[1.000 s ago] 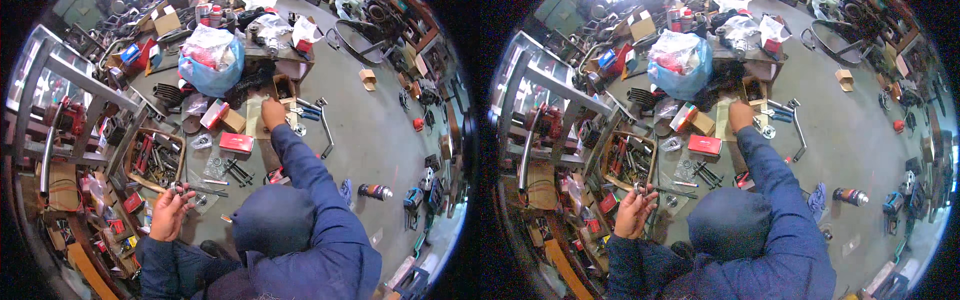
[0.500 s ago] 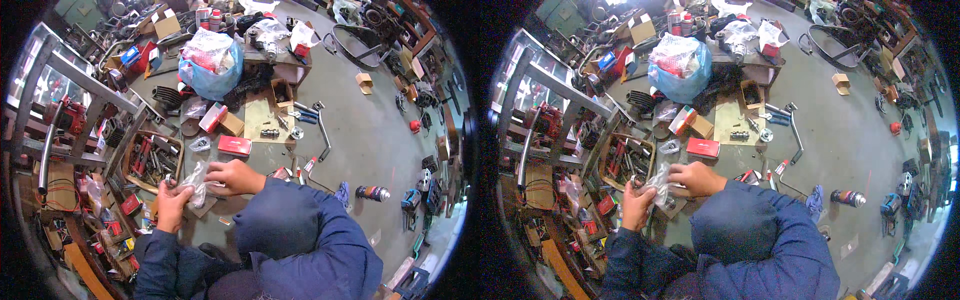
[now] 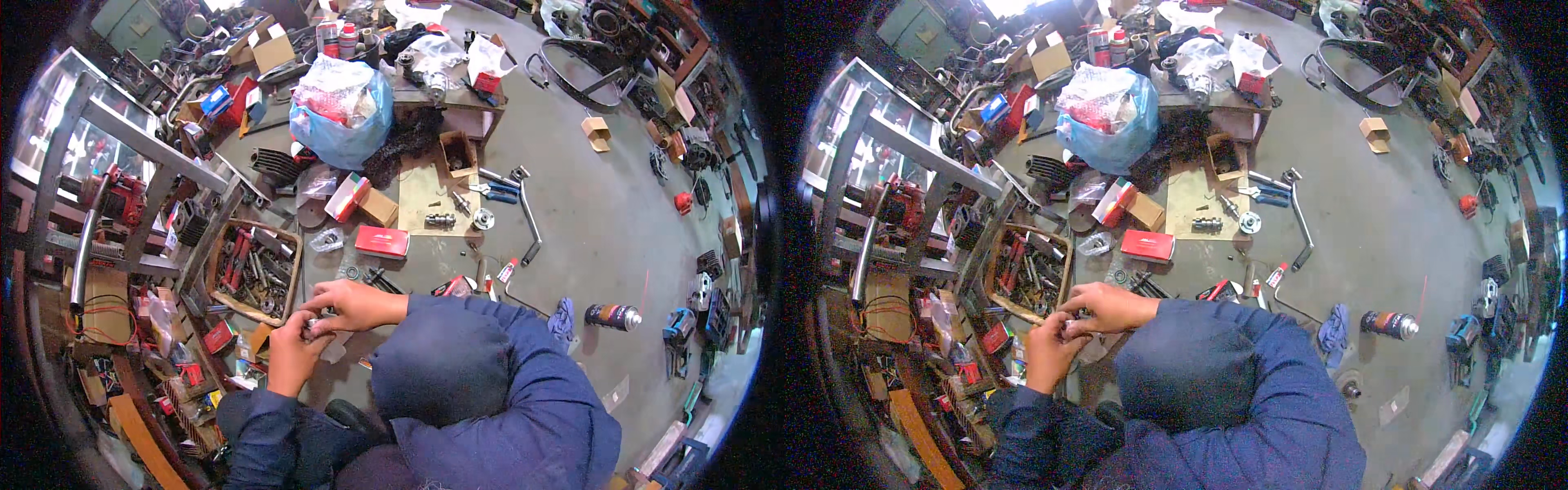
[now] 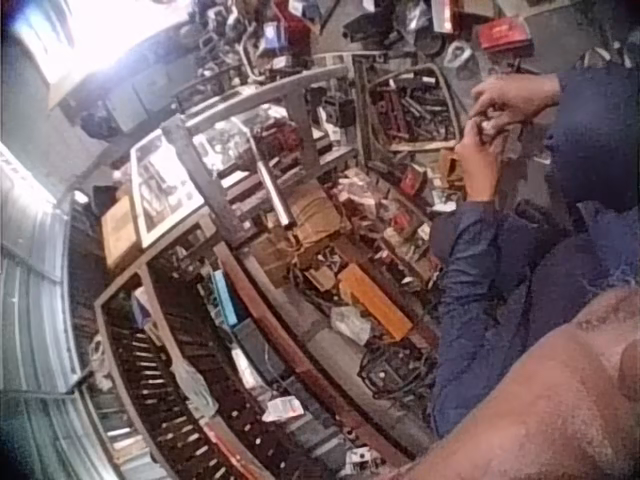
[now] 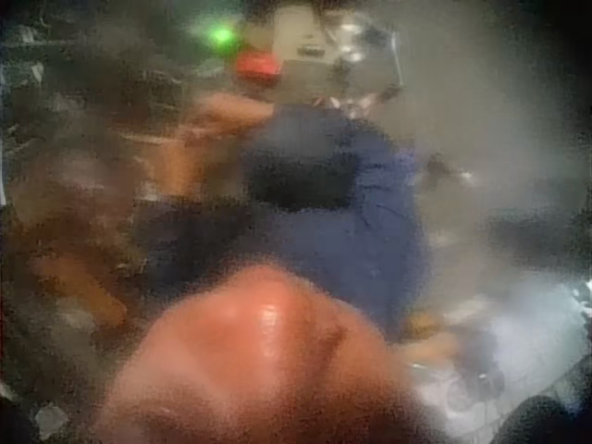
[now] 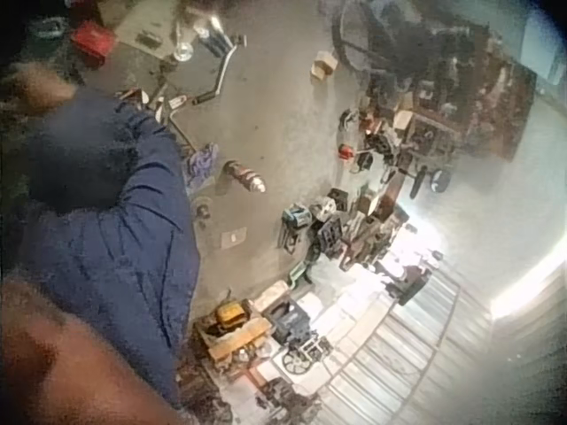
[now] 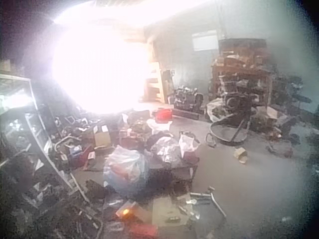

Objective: The person organizes and handles various small engine components, including bearings and shafts, while seated on the floor of a workshop. They pick up components from a tray, spray one with a lubricant or cleaner from a can, and retrieve additional parts from various boxes and shelves.

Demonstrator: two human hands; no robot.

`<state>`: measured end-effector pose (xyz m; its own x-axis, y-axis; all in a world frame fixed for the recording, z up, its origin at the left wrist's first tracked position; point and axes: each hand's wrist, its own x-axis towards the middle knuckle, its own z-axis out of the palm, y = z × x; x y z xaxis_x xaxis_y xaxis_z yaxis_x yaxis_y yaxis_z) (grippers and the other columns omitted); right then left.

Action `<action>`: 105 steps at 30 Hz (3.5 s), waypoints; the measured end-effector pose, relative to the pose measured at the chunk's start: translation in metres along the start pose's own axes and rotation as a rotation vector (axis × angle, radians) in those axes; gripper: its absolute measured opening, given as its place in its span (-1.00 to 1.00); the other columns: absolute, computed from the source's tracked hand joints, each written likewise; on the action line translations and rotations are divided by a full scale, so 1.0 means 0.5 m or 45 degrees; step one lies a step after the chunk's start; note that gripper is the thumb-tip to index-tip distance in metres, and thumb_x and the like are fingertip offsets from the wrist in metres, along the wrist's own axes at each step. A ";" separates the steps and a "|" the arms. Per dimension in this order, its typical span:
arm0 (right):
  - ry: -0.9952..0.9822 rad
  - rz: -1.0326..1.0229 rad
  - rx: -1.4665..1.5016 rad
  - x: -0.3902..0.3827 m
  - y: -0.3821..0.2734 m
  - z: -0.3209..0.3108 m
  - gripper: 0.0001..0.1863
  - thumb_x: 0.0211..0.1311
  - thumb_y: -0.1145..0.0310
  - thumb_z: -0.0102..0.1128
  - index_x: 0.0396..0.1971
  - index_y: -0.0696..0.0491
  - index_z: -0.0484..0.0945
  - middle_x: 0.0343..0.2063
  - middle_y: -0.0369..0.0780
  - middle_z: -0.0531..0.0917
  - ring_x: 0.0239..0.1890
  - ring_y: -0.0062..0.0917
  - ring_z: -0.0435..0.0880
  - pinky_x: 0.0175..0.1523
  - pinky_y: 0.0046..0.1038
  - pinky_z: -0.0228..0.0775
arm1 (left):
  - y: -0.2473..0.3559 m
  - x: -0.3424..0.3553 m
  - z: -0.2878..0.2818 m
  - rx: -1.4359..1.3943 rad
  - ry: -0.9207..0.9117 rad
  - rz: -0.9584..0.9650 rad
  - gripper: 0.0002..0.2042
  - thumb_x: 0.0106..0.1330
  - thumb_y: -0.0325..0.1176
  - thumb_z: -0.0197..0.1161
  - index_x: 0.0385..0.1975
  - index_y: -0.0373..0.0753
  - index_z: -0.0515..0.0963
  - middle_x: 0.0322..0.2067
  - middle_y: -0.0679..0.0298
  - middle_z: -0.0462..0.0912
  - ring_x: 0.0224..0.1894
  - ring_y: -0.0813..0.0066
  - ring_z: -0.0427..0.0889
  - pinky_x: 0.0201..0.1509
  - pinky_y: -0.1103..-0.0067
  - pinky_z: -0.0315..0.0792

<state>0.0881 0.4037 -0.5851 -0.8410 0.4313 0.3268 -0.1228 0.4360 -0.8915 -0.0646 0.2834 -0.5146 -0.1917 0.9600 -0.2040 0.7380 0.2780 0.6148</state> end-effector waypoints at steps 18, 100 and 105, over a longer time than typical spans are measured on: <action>0.035 0.328 1.157 -0.024 -0.003 -0.020 -0.63 0.33 0.31 0.27 -0.01 0.27 0.57 -0.31 -0.13 0.74 -0.42 -0.56 0.73 -0.33 -0.49 0.59 | -0.072 0.064 0.020 -0.184 0.058 0.030 -0.69 0.21 -0.68 0.13 -0.05 -0.36 0.60 -0.23 0.15 0.71 -0.14 0.43 0.66 -0.01 0.51 0.48; 0.029 0.168 -0.290 0.177 -0.359 -0.046 -0.51 0.32 0.16 0.30 0.09 0.18 0.47 -0.43 -0.37 0.51 -0.48 -0.75 0.39 -0.44 -0.66 0.19 | -0.029 -0.173 -0.204 -1.403 0.092 0.534 -0.69 0.54 -0.22 -0.06 -0.11 -0.33 0.54 -0.36 0.24 0.69 -0.43 0.58 0.68 -0.35 0.51 0.58; -0.184 0.408 -0.145 0.205 -0.354 0.011 -0.49 0.36 0.28 0.28 0.20 0.20 0.42 -0.32 -0.29 0.63 -0.34 -0.66 0.53 -0.25 -0.63 0.34 | -0.039 -0.245 -0.199 -1.228 0.302 0.314 -0.68 0.53 -0.20 -0.07 -0.21 -0.34 0.52 -0.45 0.15 0.65 -0.44 0.39 0.69 -0.35 0.43 0.55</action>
<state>0.0206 0.3664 -0.3954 -0.8939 0.4479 -0.0186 0.2118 0.3854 -0.8981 -0.1199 0.1638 -0.4255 -0.3054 0.9467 0.1025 -0.0405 -0.1205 0.9919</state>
